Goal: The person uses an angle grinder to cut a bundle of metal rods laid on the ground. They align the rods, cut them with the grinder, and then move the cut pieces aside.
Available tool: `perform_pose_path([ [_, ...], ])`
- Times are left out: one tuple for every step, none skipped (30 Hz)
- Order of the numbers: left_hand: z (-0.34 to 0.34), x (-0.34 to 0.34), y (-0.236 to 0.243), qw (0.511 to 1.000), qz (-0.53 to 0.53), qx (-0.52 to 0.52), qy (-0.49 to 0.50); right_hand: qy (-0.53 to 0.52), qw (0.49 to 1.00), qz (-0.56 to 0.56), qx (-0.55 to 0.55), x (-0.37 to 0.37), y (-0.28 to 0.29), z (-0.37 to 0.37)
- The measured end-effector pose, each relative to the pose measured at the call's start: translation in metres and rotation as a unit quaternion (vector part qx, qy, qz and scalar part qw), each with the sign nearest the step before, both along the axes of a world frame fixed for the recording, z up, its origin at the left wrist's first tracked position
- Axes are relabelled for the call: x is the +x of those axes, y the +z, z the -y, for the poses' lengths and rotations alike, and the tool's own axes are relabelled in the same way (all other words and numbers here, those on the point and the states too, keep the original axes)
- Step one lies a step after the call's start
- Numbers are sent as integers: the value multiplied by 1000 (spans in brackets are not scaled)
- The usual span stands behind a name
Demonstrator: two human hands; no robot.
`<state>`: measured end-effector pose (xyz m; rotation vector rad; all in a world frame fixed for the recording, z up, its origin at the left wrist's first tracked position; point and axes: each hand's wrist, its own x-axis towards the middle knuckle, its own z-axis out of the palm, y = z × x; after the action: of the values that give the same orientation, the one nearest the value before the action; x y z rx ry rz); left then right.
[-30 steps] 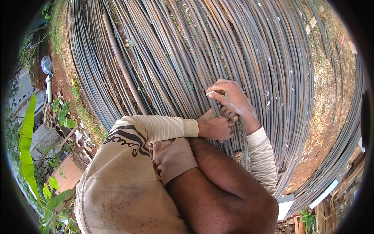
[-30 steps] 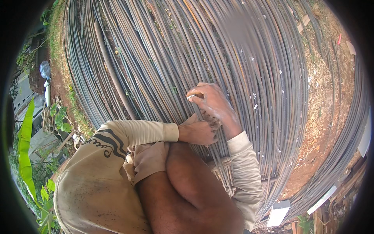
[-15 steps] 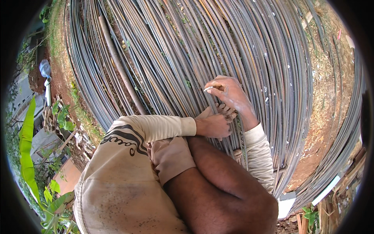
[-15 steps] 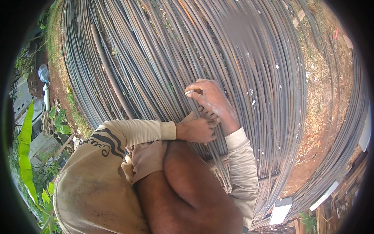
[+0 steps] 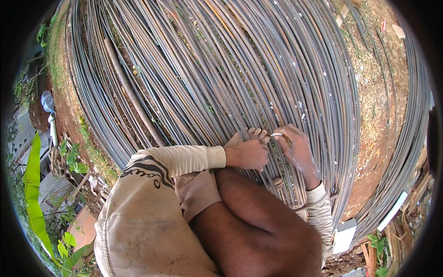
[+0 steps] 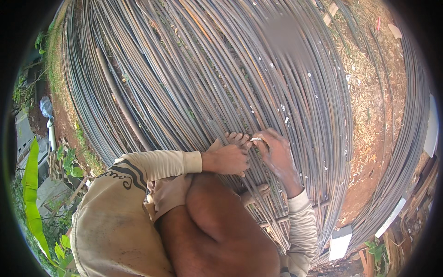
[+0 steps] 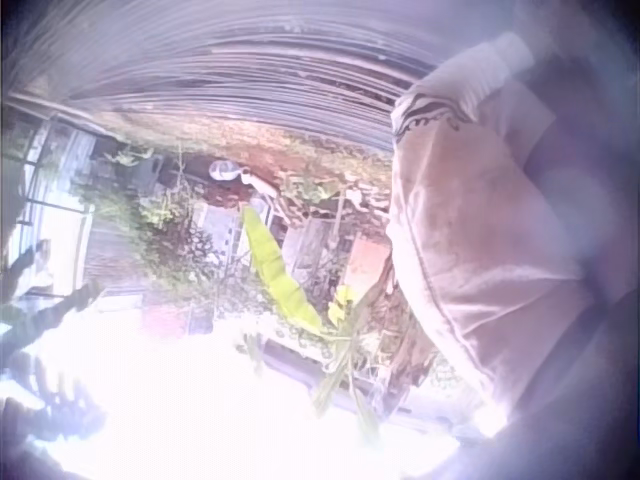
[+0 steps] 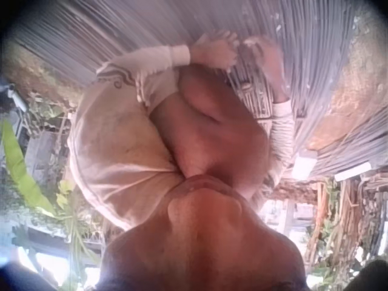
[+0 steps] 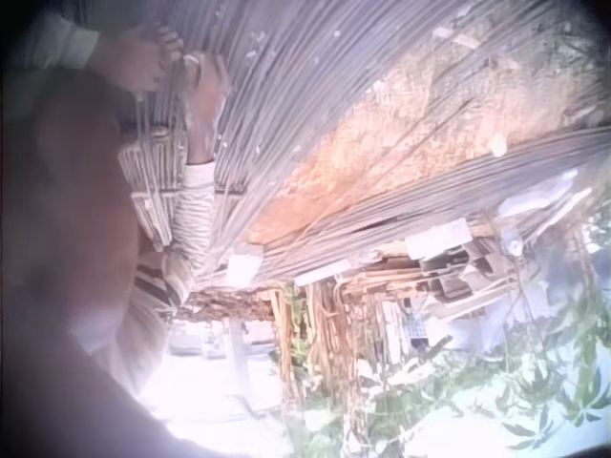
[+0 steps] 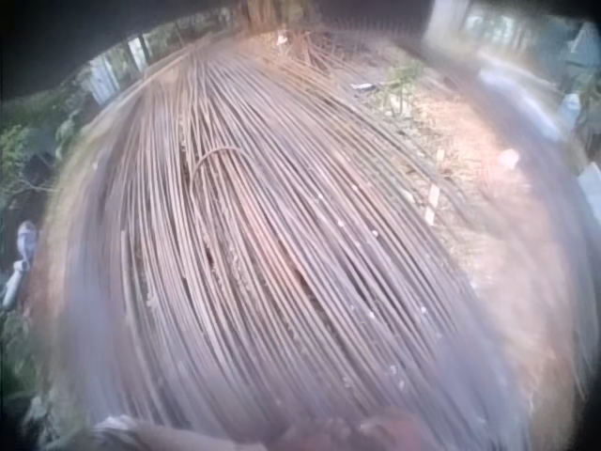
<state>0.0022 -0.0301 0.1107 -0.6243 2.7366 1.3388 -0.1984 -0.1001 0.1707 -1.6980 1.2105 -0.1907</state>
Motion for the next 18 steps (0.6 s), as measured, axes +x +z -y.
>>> perform_pose_path([
  [2, -1, 2, 1000, 4, 13, 1, -7, 1000, -27, 13, -12, 10, -4],
  [3, 0, 5, 1000, 8, 26, 2, -24, 999, -35, 19, -23, 19, -8],
  [5, -2, 7, 999, 10, 37, 2, -43, 998, -46, 24, -35, 27, -10],
  [7, -5, 7, 1000, -6, 27, 6, -61, 996, -57, 30, -48, 34, -15],
  [8, -8, 8, 1000, -23, 17, 10, -71, 994, -78, 30, -65, 42, -23],
  [10, -12, 8, 999, -37, 9, 20, -74, 992, -96, 30, -83, 51, -33],
  [16, -17, 16, 999, -34, 6, 15, -78, 985, -130, 80, -101, 60, -44],
  [27, -24, 33, 999, -35, 4, 8, -84, 973, -168, 130, -121, 73, -58],
  [37, -31, 51, 999, -33, 1, 2, -109, 969, -173, 140, -147, 76, -82],
  [50, -41, 64, 998, -62, -27, -11, -140, 962, -182, 150, -169, 81, -108],
  [60, -51, 77, 995, -83, -52, -20, -194, 950, -172, 172, -180, 90, -126],
  [68, -60, 86, 992, -101, -77, -26, -245, 937, -159, 193, -188, 97, -143],
  [75, -71, 90, 989, -114, -86, -24, -311, 920, -127, 203, -201, 97, -169],
  [80, -84, 91, 987, -128, -93, -22, -376, 897, -95, 214, -215, 89, -203],
  [88, -91, 95, 985, -140, -103, -23, -441, 868, -59, 221, -230, 79, -236],
  [95, -94, 99, 987, -123, -98, -33, -452, 864, -72, 211, -248, 69, -267],
  [100, -100, 104, 989, -107, -92, -47, -465, 857, -85, 203, -269, 58, -303],
  [103, -104, 108, 990, -88, -92, -58, -476, 853, -95, 191, -272, 53, -309],
])
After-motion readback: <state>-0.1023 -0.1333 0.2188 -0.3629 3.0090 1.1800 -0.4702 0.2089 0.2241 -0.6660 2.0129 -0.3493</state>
